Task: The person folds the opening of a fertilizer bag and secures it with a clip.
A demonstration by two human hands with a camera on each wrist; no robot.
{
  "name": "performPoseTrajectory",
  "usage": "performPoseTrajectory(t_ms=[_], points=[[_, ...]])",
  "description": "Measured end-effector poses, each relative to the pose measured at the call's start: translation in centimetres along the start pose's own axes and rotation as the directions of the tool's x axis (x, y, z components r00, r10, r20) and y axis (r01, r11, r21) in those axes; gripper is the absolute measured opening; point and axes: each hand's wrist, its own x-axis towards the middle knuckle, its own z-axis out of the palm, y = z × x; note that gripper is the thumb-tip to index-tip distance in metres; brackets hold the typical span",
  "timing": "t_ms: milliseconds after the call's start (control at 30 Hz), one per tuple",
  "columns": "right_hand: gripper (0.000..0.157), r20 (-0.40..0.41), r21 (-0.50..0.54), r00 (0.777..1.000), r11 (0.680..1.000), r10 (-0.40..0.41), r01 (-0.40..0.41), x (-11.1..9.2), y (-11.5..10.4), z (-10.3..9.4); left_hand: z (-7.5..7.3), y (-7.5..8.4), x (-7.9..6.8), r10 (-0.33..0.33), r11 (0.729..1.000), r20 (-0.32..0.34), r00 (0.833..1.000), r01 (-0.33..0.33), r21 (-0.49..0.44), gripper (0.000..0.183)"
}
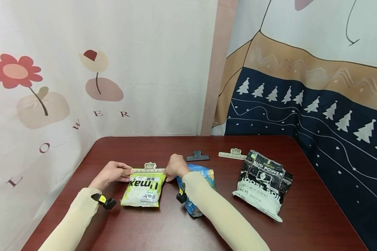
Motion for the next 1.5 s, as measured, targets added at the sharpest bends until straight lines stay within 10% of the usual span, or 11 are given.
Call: performPoseTrajectory(t_ms=[367,600,800,1267,1500], points=[[0.033,0.063,-0.198,0.991,0.972,-0.118,0.128,-1.3,-0.2,-2.2,0.7,2.2,-2.0,0.062,0.994,-0.086,0.994,-0.053,0.099,0.043],[0.049,0.054,-0.224,0.979,0.953,-0.198,0.206,-2.9,0.1,-5.4,1.5,3.9,-3.9,0.253,0.930,-0.236,0.938,-0.169,0.326,0.053],[0.056,0.017,-0.224,0.983,0.957,-0.184,0.183,-4.6,1.6,-8.3,3.5,5.7,-5.4,0.313,0.931,-0.240,0.919,-0.247,0.268,0.059],[0.081,-0.068,-0.052,0.996,0.997,0.049,-0.052,-6.1,7.4,-12.1,11.1,8.3,-5.8,0.246,0.965,-0.143,0.959,-0.256,-0.056,0.045],[0.076,-0.113,-0.009,0.976,0.982,0.185,-0.187,-6.3,9.1,-12.6,14.9,8.7,-5.4,0.204,0.977,-0.116,0.972,-0.210,-0.043,0.051]])
